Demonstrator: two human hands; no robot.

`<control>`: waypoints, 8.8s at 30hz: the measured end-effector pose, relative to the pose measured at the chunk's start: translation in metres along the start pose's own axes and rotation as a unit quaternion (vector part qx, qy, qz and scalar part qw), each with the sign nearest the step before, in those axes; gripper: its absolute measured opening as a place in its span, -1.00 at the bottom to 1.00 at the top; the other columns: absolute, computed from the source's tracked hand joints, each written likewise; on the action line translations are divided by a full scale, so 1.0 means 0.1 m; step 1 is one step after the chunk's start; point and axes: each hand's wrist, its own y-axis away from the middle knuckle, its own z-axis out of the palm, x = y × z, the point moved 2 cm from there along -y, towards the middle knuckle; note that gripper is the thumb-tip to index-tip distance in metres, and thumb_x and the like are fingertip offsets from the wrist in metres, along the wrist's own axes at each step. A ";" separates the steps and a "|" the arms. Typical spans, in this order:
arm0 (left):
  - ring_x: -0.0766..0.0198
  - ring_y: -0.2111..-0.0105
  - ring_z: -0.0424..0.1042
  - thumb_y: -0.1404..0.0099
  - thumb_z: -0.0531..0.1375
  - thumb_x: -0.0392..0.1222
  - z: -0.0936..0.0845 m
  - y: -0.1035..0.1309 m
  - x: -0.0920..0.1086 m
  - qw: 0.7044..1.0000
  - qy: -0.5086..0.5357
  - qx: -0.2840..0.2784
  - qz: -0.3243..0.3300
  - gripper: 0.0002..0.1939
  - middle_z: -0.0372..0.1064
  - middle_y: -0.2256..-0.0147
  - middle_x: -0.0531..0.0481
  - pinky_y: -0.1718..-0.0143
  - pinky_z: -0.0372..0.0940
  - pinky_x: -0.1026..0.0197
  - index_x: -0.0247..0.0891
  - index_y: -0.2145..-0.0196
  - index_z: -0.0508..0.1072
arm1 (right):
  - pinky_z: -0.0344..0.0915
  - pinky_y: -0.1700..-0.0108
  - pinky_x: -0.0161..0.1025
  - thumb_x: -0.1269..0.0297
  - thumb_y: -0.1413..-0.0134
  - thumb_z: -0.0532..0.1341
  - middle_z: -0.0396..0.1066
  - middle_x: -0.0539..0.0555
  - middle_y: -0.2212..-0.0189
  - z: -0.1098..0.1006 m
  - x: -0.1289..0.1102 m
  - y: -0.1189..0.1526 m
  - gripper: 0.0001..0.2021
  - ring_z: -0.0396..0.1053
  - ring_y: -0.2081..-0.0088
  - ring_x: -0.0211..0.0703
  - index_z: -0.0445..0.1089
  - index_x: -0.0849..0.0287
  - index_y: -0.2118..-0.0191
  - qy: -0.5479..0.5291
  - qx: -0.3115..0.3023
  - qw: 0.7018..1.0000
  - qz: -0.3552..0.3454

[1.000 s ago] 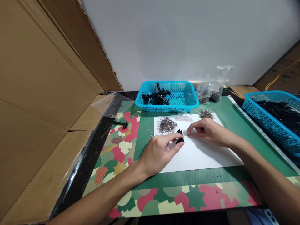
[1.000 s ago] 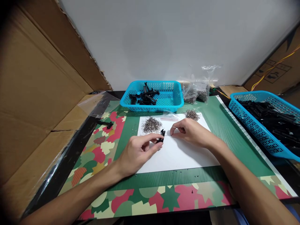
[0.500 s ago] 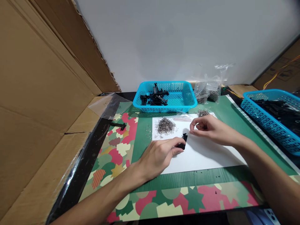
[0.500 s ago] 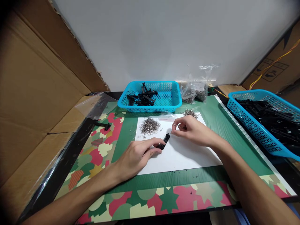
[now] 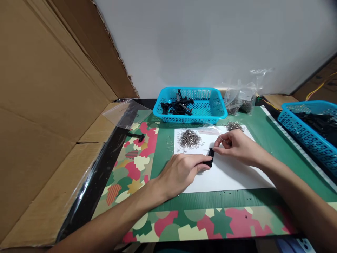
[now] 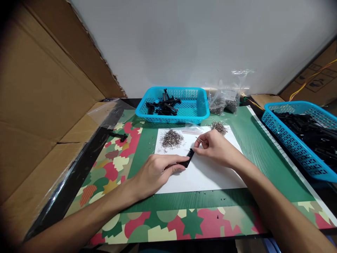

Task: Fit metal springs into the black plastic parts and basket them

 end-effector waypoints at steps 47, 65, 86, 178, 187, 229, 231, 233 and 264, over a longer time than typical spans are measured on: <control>0.20 0.35 0.66 -0.43 0.32 -0.23 0.02 -0.01 0.01 0.998 0.024 -0.025 -0.053 -0.74 0.70 0.23 -0.03 0.34 0.41 0.23 -0.19 -0.05 0.65 | -0.16 0.55 -0.23 -0.33 -0.07 0.32 0.08 -0.06 0.70 -0.01 0.00 0.08 -0.40 -0.05 0.59 -0.31 0.61 0.22 0.49 0.075 0.040 0.996 -0.001; 0.16 0.21 0.68 -0.43 0.32 -0.21 0.05 -0.01 -0.06 0.998 0.023 -0.020 -0.051 -0.74 0.68 0.08 0.00 0.22 0.46 0.20 -0.16 -0.06 0.64 | 0.46 -0.13 -0.02 -0.09 -0.34 0.27 0.66 0.20 0.13 0.42 -0.05 -0.03 -0.59 0.60 0.05 -0.02 0.61 0.16 0.04 -0.448 0.127 0.884 -0.047; 0.15 0.20 0.67 -0.39 0.35 -0.22 0.00 -0.05 -0.03 0.993 0.056 -0.032 -0.099 -0.77 0.70 0.15 0.01 0.16 0.46 0.16 -0.15 0.01 0.67 | 0.52 -0.05 -0.04 -0.08 -0.38 0.23 0.67 0.16 0.27 0.57 -0.02 -0.03 -0.61 0.65 0.15 -0.02 0.57 0.17 0.17 -0.436 0.171 0.881 -0.070; -0.02 0.08 0.56 -0.43 0.09 -0.23 -1.08 -1.40 -0.36 0.940 -0.310 0.078 -0.121 -0.71 0.61 0.04 -0.14 0.23 0.33 0.13 -0.20 0.06 0.60 | -0.03 0.44 -0.29 0.06 -0.08 0.38 0.18 -0.09 0.62 -0.37 0.67 0.33 -0.74 0.13 0.51 -0.27 0.65 0.17 0.36 -0.002 0.178 0.984 0.025; 0.08 0.00 0.51 -0.48 0.26 -0.05 -0.97 -2.01 -0.66 0.922 -0.324 -0.114 -0.177 -0.65 0.45 -0.10 -0.18 -0.02 0.48 -0.04 -0.25 -0.13 0.47 | 0.03 0.33 -0.26 0.12 -0.10 0.34 0.39 -0.04 0.55 -0.21 0.59 0.44 -0.83 0.30 0.41 -0.17 0.68 0.02 0.33 0.056 0.196 0.978 0.045; 0.20 0.11 0.45 -0.22 0.42 0.18 -0.69 -0.79 0.08 0.938 0.311 0.084 -0.127 -0.46 0.51 0.06 -0.18 0.08 0.34 0.15 -0.29 0.04 0.59 | 0.16 0.23 -0.21 0.10 -0.27 0.19 0.61 0.02 0.29 -0.10 0.63 0.51 -0.80 0.51 0.24 -0.01 0.55 -0.02 0.20 0.116 0.141 0.983 -0.017; 0.23 0.17 0.46 -0.16 0.46 0.22 -0.42 -0.67 0.13 0.923 0.351 0.067 -0.142 -0.40 0.50 0.13 -0.14 0.14 0.33 0.18 -0.29 0.03 0.57 | 0.16 0.23 -0.21 0.08 -0.26 0.21 0.61 0.02 0.29 -0.13 0.58 0.51 -0.79 0.50 0.25 -0.03 0.59 -0.02 0.21 0.113 0.135 0.984 -0.023; 0.26 0.19 0.46 -0.13 0.51 0.15 -0.19 -0.58 0.13 0.884 0.430 0.050 -0.178 -0.36 0.50 0.16 -0.10 0.14 0.31 0.22 -0.26 -0.03 0.52 | 0.16 0.23 -0.22 0.08 -0.23 0.26 0.61 0.00 0.27 -0.17 0.52 0.47 -0.80 0.48 0.26 -0.06 0.63 -0.04 0.26 0.110 0.111 0.987 -0.043; 0.15 0.13 0.48 -0.43 0.24 -0.25 0.16 -0.19 0.01 0.981 0.153 -0.054 -0.103 -0.64 0.48 0.00 -0.07 0.08 0.38 0.11 -0.03 -0.14 0.54 | 0.13 0.36 -0.22 0.15 -0.22 0.30 0.52 0.04 0.43 -0.36 0.50 0.19 -0.81 0.33 0.42 -0.17 0.64 0.10 0.27 0.095 0.055 0.993 -0.035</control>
